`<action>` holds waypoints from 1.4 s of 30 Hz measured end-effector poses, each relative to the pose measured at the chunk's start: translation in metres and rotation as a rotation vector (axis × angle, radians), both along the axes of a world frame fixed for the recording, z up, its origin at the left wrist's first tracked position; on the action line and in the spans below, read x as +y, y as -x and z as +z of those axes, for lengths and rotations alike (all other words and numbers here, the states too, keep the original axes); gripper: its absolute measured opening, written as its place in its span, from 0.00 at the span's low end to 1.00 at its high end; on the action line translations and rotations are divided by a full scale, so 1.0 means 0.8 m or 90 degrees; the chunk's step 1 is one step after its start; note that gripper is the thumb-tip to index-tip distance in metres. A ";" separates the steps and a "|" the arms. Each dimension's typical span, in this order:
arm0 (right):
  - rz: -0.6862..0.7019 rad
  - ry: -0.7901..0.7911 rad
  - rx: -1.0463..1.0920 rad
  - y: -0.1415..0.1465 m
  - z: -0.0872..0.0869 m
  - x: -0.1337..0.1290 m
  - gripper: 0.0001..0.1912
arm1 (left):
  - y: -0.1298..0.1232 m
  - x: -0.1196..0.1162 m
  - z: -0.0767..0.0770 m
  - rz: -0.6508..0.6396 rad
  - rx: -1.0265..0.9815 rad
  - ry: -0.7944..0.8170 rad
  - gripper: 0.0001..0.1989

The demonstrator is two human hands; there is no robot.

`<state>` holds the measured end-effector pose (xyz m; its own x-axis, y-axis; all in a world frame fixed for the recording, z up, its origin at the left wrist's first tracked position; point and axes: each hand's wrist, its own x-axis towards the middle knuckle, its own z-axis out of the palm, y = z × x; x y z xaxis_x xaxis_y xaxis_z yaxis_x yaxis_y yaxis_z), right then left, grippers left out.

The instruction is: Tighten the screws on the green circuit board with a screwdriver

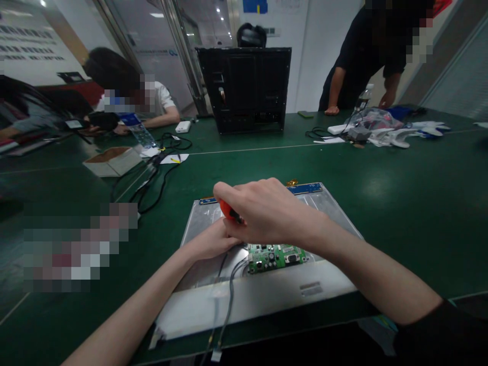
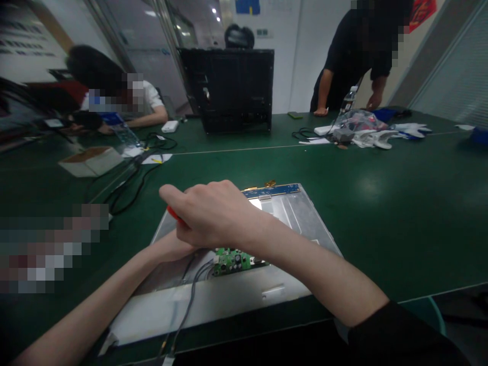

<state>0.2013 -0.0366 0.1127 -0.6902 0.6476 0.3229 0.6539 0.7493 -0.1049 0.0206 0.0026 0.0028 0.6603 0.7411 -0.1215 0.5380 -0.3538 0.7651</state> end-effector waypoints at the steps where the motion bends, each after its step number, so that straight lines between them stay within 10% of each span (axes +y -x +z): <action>1: -0.005 -0.007 0.002 0.000 0.000 0.000 0.12 | 0.000 -0.001 0.000 -0.004 -0.007 -0.001 0.11; 20: -0.144 -0.041 -0.012 0.000 -0.001 0.005 0.15 | -0.004 -0.005 0.014 -0.025 0.026 0.011 0.09; 42: -0.068 0.003 -0.017 -0.011 0.006 -0.007 0.08 | -0.006 -0.001 0.010 -0.045 -0.031 -0.011 0.04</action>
<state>0.2104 -0.0423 0.1175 -0.6261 0.7189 0.3020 0.7322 0.6752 -0.0893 0.0257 0.0020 0.0111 0.7158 0.6942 -0.0757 0.4732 -0.4024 0.7837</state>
